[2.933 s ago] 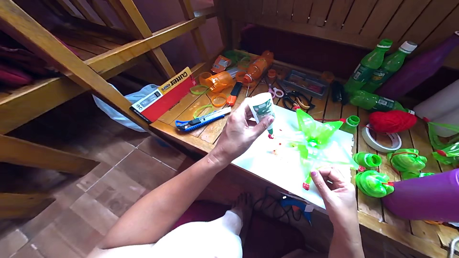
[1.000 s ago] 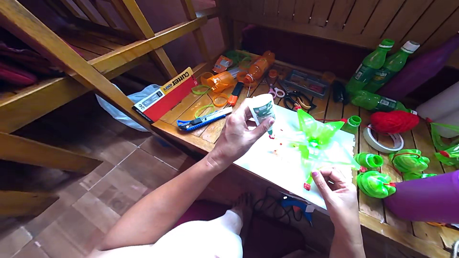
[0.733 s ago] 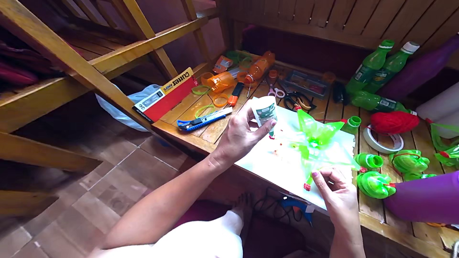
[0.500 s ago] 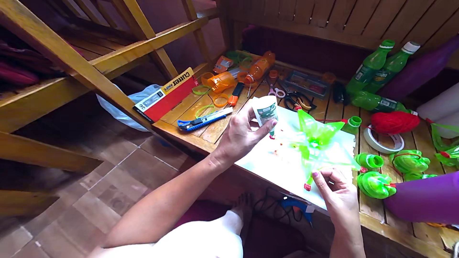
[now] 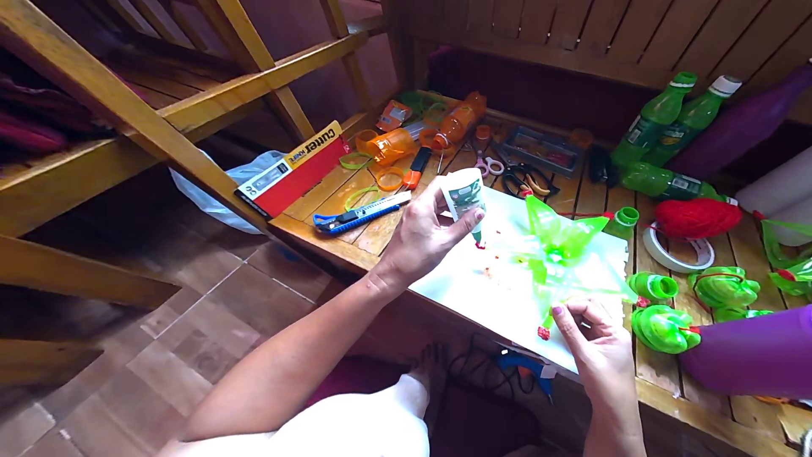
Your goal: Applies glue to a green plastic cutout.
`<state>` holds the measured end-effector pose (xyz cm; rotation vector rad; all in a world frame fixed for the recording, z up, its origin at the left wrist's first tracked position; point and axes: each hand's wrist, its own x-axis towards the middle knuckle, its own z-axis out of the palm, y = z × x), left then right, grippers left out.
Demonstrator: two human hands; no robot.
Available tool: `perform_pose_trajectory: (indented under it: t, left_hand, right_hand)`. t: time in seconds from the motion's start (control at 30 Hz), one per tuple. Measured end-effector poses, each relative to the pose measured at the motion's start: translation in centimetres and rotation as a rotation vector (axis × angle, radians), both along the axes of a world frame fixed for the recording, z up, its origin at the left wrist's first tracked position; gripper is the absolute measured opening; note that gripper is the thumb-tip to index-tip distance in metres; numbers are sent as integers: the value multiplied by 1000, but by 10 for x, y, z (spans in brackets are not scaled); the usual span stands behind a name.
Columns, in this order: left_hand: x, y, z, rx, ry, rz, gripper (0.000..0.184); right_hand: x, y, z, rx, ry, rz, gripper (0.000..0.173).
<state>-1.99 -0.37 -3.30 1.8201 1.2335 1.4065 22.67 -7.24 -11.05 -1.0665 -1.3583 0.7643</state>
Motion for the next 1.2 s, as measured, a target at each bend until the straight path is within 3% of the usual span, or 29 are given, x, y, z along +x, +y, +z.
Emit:
perform_pose_trajectory:
  t: [0.47,0.77,1.2]
  left_hand:
    - [-3,-6,-2,-28,-75,8,40]
    - [-2,-8,-10,65,-93,-14,41]
    - [3,-15,-9,188,21,1,39]
  right_hand:
    - [0,0,0,6,-11,-11,12]
    - [0,0,0,9,-2,-11,12]
    - [2,2,-2,12,-28,2,14]
